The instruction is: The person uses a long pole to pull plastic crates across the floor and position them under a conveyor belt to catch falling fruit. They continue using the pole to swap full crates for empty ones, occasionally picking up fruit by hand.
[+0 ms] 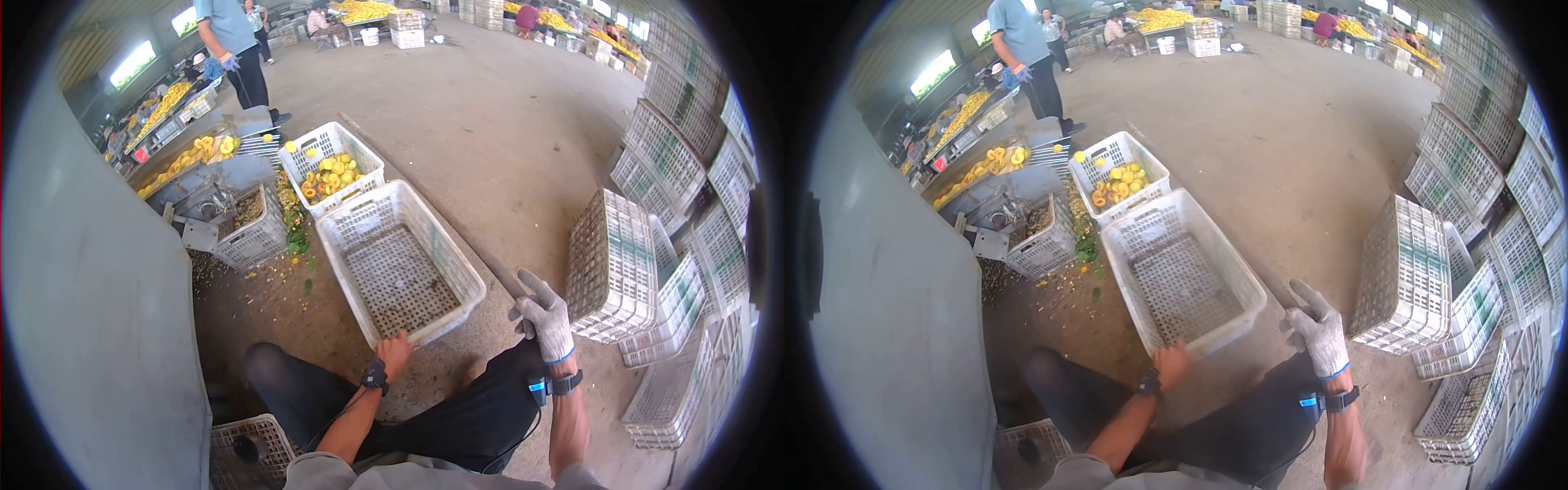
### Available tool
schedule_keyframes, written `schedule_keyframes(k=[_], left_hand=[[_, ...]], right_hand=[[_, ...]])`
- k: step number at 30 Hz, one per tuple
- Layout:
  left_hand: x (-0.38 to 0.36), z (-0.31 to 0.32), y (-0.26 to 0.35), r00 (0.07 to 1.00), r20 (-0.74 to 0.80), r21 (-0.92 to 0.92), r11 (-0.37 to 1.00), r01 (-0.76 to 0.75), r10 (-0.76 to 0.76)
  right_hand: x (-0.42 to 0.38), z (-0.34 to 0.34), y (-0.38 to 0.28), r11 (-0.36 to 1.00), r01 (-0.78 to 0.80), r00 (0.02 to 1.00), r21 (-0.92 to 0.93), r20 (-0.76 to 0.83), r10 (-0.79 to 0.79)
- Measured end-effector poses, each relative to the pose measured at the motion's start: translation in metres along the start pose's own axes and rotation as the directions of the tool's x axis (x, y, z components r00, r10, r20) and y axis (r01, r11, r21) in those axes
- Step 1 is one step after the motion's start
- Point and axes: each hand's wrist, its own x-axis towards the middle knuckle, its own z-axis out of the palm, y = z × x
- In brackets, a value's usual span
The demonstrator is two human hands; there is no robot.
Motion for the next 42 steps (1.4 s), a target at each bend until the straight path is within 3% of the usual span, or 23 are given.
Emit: schedule_keyframes(k=[3,5,12,16,17,20,23,25,26,28,30,32,33,35,36,38,39,42], left_hand=[[0.028,-0.013,-0.03,0.999,0.021,-0.003,0.999,0.032,-0.032],[0.034,-0.028,-0.043,0.999,0.034,-0.039,0.999,-0.027,0.029],[0.034,-0.032,-0.042,0.994,0.045,-0.035,0.995,-0.098,0.099],[0.032,-0.036,-0.031,0.998,0.033,0.016,0.998,-0.061,0.061],[0.032,-0.042,-0.024,0.993,0.117,0.029,1.0,0.01,-0.013],[0.032,-0.037,-0.025,0.997,0.005,-0.073,0.994,-0.08,0.081],[0.032,-0.04,-0.004,0.963,-0.206,-0.156,0.966,-0.206,0.172],[0.042,-0.053,0.024,0.986,-0.121,-0.295,0.944,-0.146,0.115],[0.05,-0.061,0.04,0.993,-0.074,-0.359,0.927,-0.109,0.088],[0.067,-0.079,0.071,0.991,0.068,-0.693,0.72,-0.036,0.115],[0.087,-0.101,0.11,0.968,0.199,-0.876,0.47,0.106,0.151],[0.1,-0.121,0.148,0.933,0.321,-0.93,0.239,0.278,0.164],[0.111,-0.115,0.158,0.905,0.414,-0.91,0.074,0.408,0.098],[0.121,-0.116,0.17,0.814,0.506,-0.817,-0.145,0.559,0.286],[0.124,-0.121,0.175,0.762,0.522,-0.741,-0.239,0.628,0.384],[0.112,-0.134,0.176,0.824,0.464,-0.816,-0.205,0.541,0.325],[0.107,-0.142,0.171,0.852,0.436,-0.848,-0.185,0.497,0.29],[0.126,-0.137,0.136,0.803,0.55,-0.829,0.029,0.559,0.23]], right_hand=[[0.001,-0.003,-0.003,1.0,-0.019,1.0,-0.024,-0.008,0.019],[0.002,-0.009,-0.003,0.998,-0.056,0.998,-0.037,-0.01,0.056],[0.003,-0.02,0.004,0.995,-0.099,0.995,0.023,-0.001,0.099],[0.008,-0.022,0.008,0.995,-0.09,0.996,0.039,0.002,0.09],[0.008,-0.021,0.009,0.994,-0.094,0.996,0.049,0.002,0.094],[0.014,-0.019,0.019,0.997,-0.044,0.998,0.071,-0.05,0.047],[0.015,-0.021,0.023,0.996,-0.072,0.997,0.06,-0.03,0.074],[0.013,-0.022,0.019,0.995,-0.093,0.995,0.043,-0.016,0.094],[0.014,-0.021,0.024,1.0,-0.016,0.998,0.0,-0.063,0.016],[0.018,-0.013,0.043,0.986,0.128,0.978,-0.104,-0.149,-0.143],[0.013,-0.007,0.042,0.961,0.182,0.962,-0.208,-0.166,-0.218],[0.014,0.005,0.047,0.93,0.182,0.963,-0.319,-0.132,-0.233],[0.008,0.011,0.039,0.921,0.149,0.974,-0.36,-0.108,-0.2],[0.002,0.03,0.035,0.846,0.132,0.978,-0.517,-0.07,-0.195],[0.005,0.035,0.036,0.85,0.132,0.979,-0.509,-0.07,-0.194],[0.006,0.044,0.046,0.858,0.135,0.982,-0.496,-0.046,-0.181],[0.004,0.044,0.047,0.84,0.254,0.959,-0.48,0.016,-0.281],[-0.013,0.036,0.049,0.814,0.313,0.947,-0.49,0.231,-0.225]])
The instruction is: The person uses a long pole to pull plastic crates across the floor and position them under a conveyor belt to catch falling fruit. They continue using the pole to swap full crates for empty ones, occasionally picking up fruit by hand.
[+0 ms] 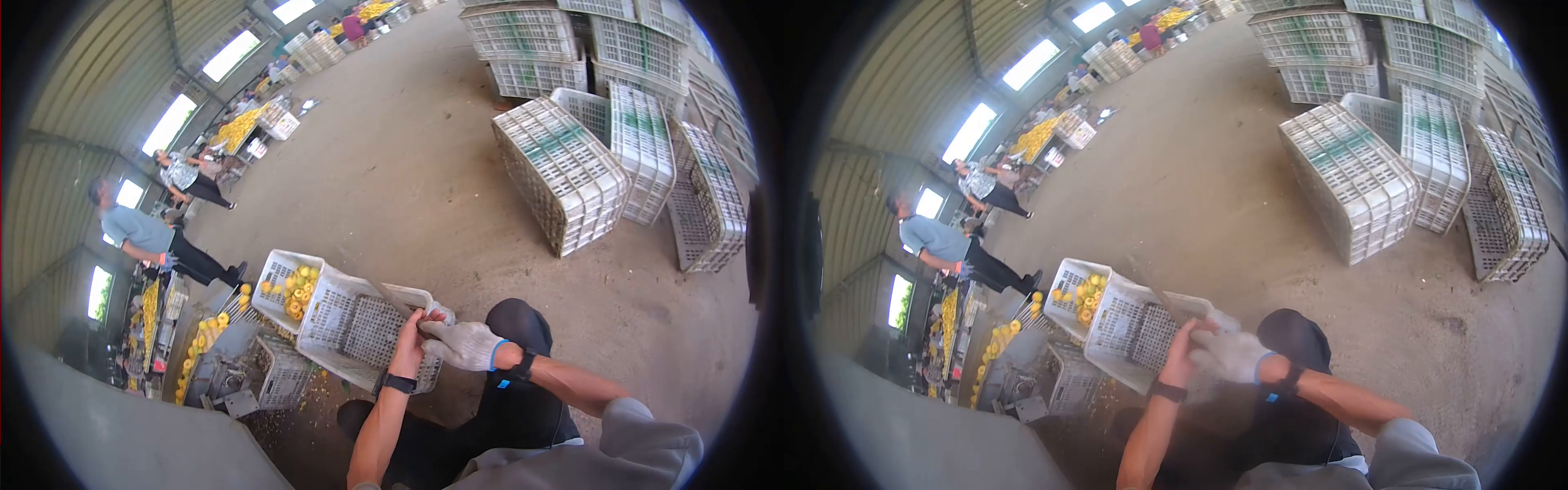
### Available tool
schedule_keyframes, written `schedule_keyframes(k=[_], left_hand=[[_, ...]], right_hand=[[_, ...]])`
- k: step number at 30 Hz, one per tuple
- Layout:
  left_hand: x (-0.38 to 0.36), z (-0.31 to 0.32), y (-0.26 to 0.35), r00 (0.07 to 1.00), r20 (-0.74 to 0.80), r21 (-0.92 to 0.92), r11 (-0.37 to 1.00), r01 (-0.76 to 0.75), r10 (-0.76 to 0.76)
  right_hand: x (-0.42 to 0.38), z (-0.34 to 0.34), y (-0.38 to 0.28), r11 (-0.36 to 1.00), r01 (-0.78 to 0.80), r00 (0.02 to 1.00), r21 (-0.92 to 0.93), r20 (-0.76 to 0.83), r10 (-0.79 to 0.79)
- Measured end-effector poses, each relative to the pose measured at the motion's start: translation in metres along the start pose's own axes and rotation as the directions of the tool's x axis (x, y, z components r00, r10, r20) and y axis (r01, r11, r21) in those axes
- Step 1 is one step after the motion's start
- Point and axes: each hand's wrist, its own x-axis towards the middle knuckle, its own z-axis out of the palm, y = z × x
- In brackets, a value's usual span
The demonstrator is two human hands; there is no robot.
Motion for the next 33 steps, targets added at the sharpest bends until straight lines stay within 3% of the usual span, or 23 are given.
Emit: schedule_keyframes(k=[1,2,4,7,8,11,14,16,17,21,23,26,27,30,31,32,33], left_hand=[[0.005,-0.006,0.007,0.988,-0.13,-0.08,0.994,0.076,-0.086],[0.006,-0.018,0.008,0.985,-0.149,-0.09,0.994,0.069,-0.082],[0.012,-0.043,0.006,0.98,-0.18,-0.111,0.991,0.067,-0.087],[0.0,-0.051,0.013,0.985,-0.157,-0.137,0.99,0.043,-0.065],[-0.002,-0.049,0.016,0.988,-0.144,-0.145,0.989,0.036,-0.057],[-0.013,-0.042,0.021,0.984,-0.172,-0.24,0.971,0.006,-0.049],[-0.018,-0.046,0.019,0.986,-0.153,-0.293,0.956,0.011,-0.059],[-0.028,-0.039,0.026,0.982,-0.172,-0.282,0.959,0.022,-0.073],[-0.029,-0.039,0.026,0.982,-0.173,-0.264,0.964,0.023,-0.071],[-0.031,-0.039,0.026,0.983,-0.163,-0.218,0.975,0.048,-0.085],[-0.036,-0.036,0.03,0.979,-0.18,-0.205,0.977,0.062,-0.099],[-0.043,-0.038,0.036,0.972,-0.2,-0.187,0.979,0.082,-0.12],[-0.046,-0.041,0.036,0.97,-0.205,-0.185,0.978,0.095,-0.133],[-0.053,-0.045,0.039,0.964,-0.219,-0.213,0.972,0.102,-0.149],[-0.055,-0.046,0.041,0.962,-0.228,-0.231,0.968,0.095,-0.149],[-0.058,-0.045,0.044,0.962,-0.225,-0.225,0.969,0.104,-0.155],[-0.06,-0.044,0.048,0.961,-0.224,-0.221,0.969,0.111,-0.161]], right_hand=[[-0.006,-0.01,-0.003,0.999,-0.02,1.0,0.04,0.006,0.02],[-0.014,-0.027,-0.012,0.996,-0.046,0.999,0.08,0.013,0.045],[-0.027,-0.057,-0.011,0.994,0.056,0.972,0.088,-0.23,-0.035],[-0.034,-0.115,0.008,0.991,-0.051,0.88,0.126,-0.463,0.104],[-0.034,-0.129,0.031,0.983,-0.075,0.815,0.169,-0.557,0.157],[-0.029,-0.17,0.146,0.926,-0.355,0.673,-0.131,-0.723,0.156],[-0.042,-0.215,0.272,0.701,-0.662,0.557,-0.266,-0.801,0.221],[-0.06,-0.24,0.353,0.566,-0.742,0.449,-0.359,-0.893,0.022],[-0.065,-0.249,0.363,0.546,-0.801,0.368,-0.247,-0.922,0.123],[-0.074,-0.27,0.411,0.415,-0.909,0.151,0.028,-0.908,0.391],[-0.075,-0.269,0.43,0.487,-0.873,0.187,-0.024,-0.939,0.289],[-0.052,-0.268,0.391,0.38,-0.921,0.058,0.088,-0.932,0.357],[-0.052,-0.271,0.394,0.369,-0.925,0.039,0.086,-0.947,0.319],[-0.063,-0.283,0.405,0.303,-0.938,-0.033,0.167,-0.915,0.403],[-0.067,-0.286,0.417,0.196,-0.974,-0.033,0.11,-0.932,0.36],[-0.089,-0.3,0.459,0.147,-0.989,0.057,0.005,-0.908,0.414],[-0.089,-0.299,0.456,0.167,-0.986,0.061,0.008,-0.914,0.402]])
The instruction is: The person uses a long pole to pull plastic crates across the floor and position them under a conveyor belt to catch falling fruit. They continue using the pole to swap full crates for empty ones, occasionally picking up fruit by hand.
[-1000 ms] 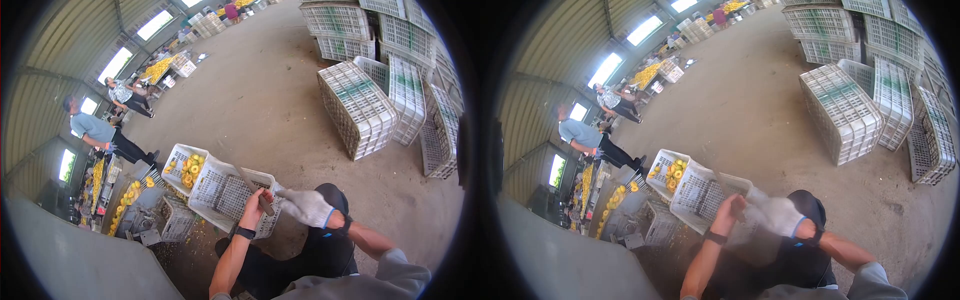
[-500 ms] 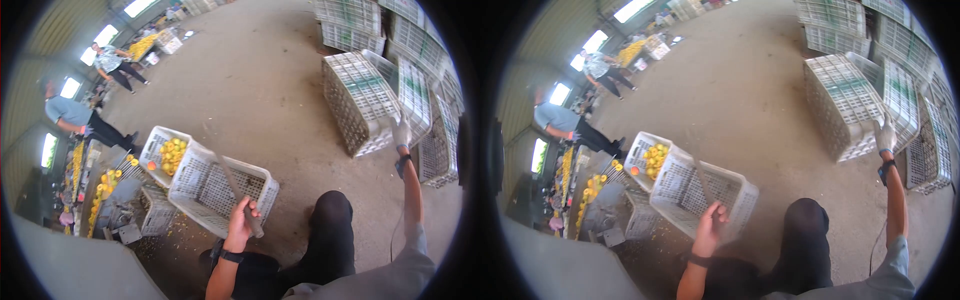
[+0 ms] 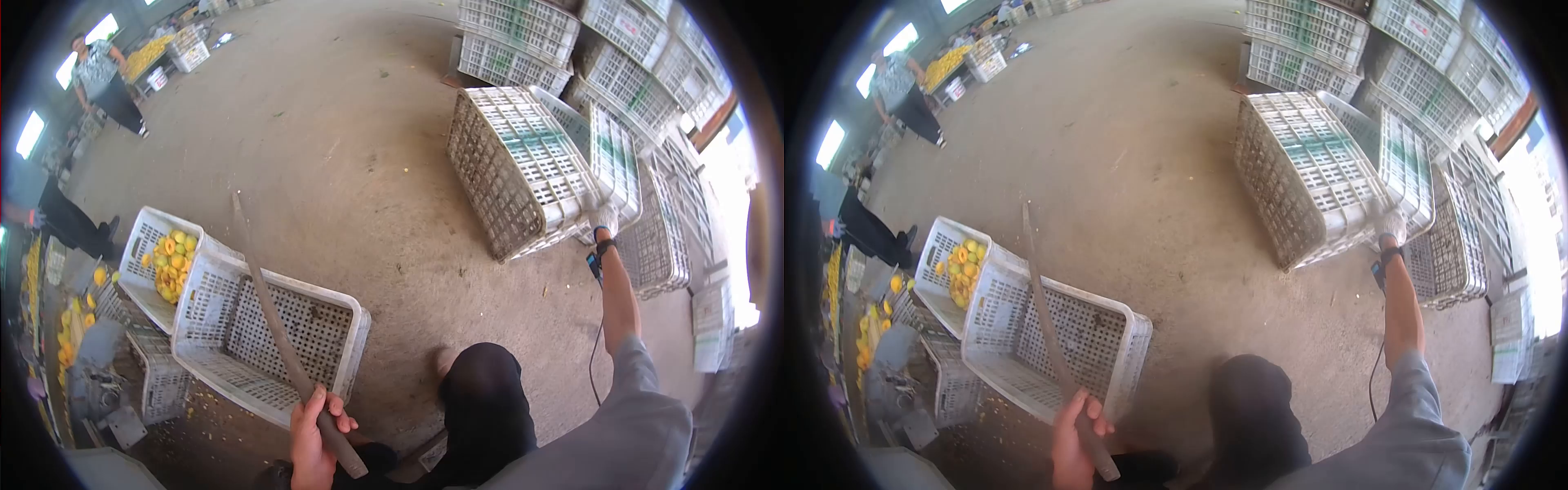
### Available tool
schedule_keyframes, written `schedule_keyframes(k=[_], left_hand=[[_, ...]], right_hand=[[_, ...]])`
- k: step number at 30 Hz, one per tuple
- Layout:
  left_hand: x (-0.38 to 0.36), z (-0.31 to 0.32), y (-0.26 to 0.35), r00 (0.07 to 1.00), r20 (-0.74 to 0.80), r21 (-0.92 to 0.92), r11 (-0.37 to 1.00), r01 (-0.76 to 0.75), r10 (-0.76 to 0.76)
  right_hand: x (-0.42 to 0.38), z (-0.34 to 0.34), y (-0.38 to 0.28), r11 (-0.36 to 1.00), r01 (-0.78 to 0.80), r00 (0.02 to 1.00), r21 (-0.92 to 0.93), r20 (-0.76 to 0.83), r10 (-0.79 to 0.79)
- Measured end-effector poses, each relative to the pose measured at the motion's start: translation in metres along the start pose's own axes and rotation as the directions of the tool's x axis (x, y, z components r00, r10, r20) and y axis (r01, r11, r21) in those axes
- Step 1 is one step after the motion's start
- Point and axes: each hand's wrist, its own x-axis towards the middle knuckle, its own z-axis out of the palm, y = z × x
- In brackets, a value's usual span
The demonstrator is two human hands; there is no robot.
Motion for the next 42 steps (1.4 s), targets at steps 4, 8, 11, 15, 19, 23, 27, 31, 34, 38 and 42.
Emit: schedule_keyframes(k=[4,8,11,15,19,23,27,31,34,38,42], left_hand=[[-0.001,-0.012,-0.004,0.998,0.052,-0.028,0.999,0.041,-0.04],[-0.014,0.004,0.011,0.996,0.045,-0.072,0.994,0.08,-0.077],[-0.022,0.013,0.011,0.996,0.05,-0.05,0.995,0.082,-0.08],[-0.023,-0.005,-0.005,0.974,0.204,-0.116,0.986,0.122,-0.096],[-0.028,0.011,-0.002,0.994,0.098,-0.013,0.998,0.054,-0.052],[-0.028,0.009,-0.006,0.99,0.139,-0.008,1.0,-0.002,0.003],[-0.022,0.005,-0.014,0.986,0.159,-0.013,0.999,-0.039,0.041],[-0.019,0.0,-0.011,0.98,0.174,0.004,0.995,-0.1,0.098],[-0.015,-0.008,-0.009,0.976,0.184,-0.036,0.993,-0.115,0.12],[-0.008,-0.013,-0.013,0.973,0.195,-0.055,0.992,-0.112,0.12],[0.002,-0.023,-0.02,0.961,0.225,-0.11,0.984,-0.139,0.161]], right_hand=[[0.018,0.013,0.017,0.993,0.09,0.996,0.076,0.005,-0.09],[0.023,-0.005,0.017,0.99,0.103,0.986,0.098,0.118,-0.115],[0.001,-0.023,0.005,0.958,0.111,0.972,0.265,0.171,-0.16],[-0.053,-0.035,-0.027,0.8,0.026,0.927,0.599,0.286,-0.245],[-0.136,-0.039,-0.101,0.63,-0.123,0.878,0.767,0.38,-0.291],[-0.213,-0.028,-0.186,0.275,-0.314,0.791,0.909,0.411,-0.453],[-0.265,-0.035,-0.261,0.365,-0.201,0.787,0.909,0.372,-0.493],[-0.288,-0.079,-0.283,0.581,-0.033,0.766,0.813,0.395,-0.508],[-0.286,-0.112,-0.273,0.595,0.114,0.713,0.796,0.351,-0.607],[-0.265,-0.151,-0.253,0.641,0.313,0.685,0.701,0.301,-0.663],[-0.243,-0.148,-0.242,0.523,0.642,0.484,0.561,0.234,-0.843]])
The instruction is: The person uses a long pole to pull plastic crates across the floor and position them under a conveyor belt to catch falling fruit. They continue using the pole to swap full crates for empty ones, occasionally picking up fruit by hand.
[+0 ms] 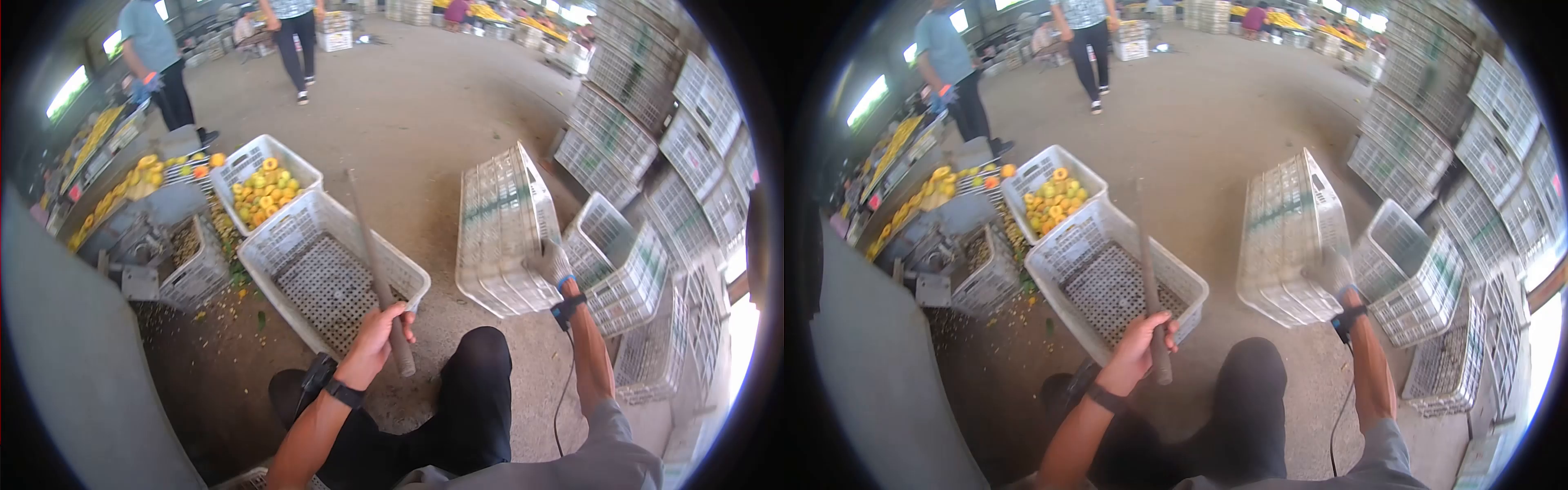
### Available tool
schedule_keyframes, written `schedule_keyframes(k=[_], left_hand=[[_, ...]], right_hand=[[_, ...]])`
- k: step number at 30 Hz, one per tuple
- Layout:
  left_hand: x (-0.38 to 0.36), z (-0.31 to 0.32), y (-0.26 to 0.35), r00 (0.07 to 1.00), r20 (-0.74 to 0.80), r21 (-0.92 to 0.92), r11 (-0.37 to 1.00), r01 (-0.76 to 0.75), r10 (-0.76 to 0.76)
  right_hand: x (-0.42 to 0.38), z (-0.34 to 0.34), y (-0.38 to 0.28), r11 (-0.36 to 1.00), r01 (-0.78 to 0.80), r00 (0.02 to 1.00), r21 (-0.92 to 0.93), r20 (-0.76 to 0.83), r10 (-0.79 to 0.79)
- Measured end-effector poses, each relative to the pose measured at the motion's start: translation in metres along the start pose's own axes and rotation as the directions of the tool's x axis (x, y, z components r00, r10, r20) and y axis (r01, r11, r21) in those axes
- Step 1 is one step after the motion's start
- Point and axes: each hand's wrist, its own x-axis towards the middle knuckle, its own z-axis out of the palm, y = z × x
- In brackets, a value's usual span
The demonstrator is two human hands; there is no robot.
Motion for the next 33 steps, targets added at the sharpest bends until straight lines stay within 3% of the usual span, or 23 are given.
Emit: schedule_keyframes(k=[4,7,10,15,16,17,19,22,26,29,30,33], left_hand=[[-0.001,0.003,0.005,0.997,0.074,-0.034,0.999,-0.022,0.025],[-0.003,0.013,0.006,1.0,0.011,0.029,0.999,0.012,-0.013],[0.005,0.011,-0.005,0.998,0.047,0.175,0.984,0.034,-0.043],[0.015,0.01,-0.021,0.986,0.165,0.336,0.941,-0.049,-0.008],[0.019,0.015,-0.027,0.996,0.082,0.333,0.943,-0.004,-0.025],[0.026,0.011,-0.035,0.995,0.092,0.333,0.943,0.013,-0.046],[0.036,0.006,-0.048,0.99,0.112,0.332,0.942,0.049,-0.091],[0.025,0.008,-0.051,0.97,0.2,0.41,0.911,0.043,-0.136],[0.034,0.011,-0.072,0.961,0.206,0.52,0.853,0.05,-0.182],[0.026,0.016,-0.067,0.958,0.28,0.355,0.934,-0.038,-0.067],[0.026,0.02,-0.063,0.968,0.252,0.326,0.942,-0.075,-0.01],[0.052,0.023,-0.076,0.974,0.225,0.268,0.961,-0.066,0.004]], right_hand=[[-0.036,0.011,-0.017,0.976,0.134,0.971,-0.174,0.222,-0.094],[-0.083,-0.003,-0.094,0.971,0.204,0.957,0.123,0.183,-0.224],[-0.134,-0.024,-0.168,0.841,0.173,0.917,0.512,0.228,-0.328],[-0.202,-0.022,-0.237,0.887,0.174,0.849,0.427,0.391,-0.355],[-0.206,-0.011,-0.233,0.904,0.206,0.823,0.376,0.434,-0.368],[-0.211,0.01,-0.226,0.825,0.112,0.819,0.554,0.419,-0.393],[-0.218,0.015,-0.233,0.647,-0.278,0.821,0.71,0.525,-0.223],[-0.222,0.037,-0.215,0.319,-0.525,0.787,0.789,0.593,-0.173],[-0.23,0.041,-0.199,0.422,-0.482,0.78,0.768,0.595,-0.193],[-0.261,-0.01,-0.213,0.564,-0.411,0.806,0.717,0.574,-0.142],[-0.271,-0.02,-0.206,0.492,-0.446,0.815,0.748,0.566,-0.121],[-0.307,-0.071,-0.187,0.584,-0.495,0.77,0.643,0.636,-0.047]])
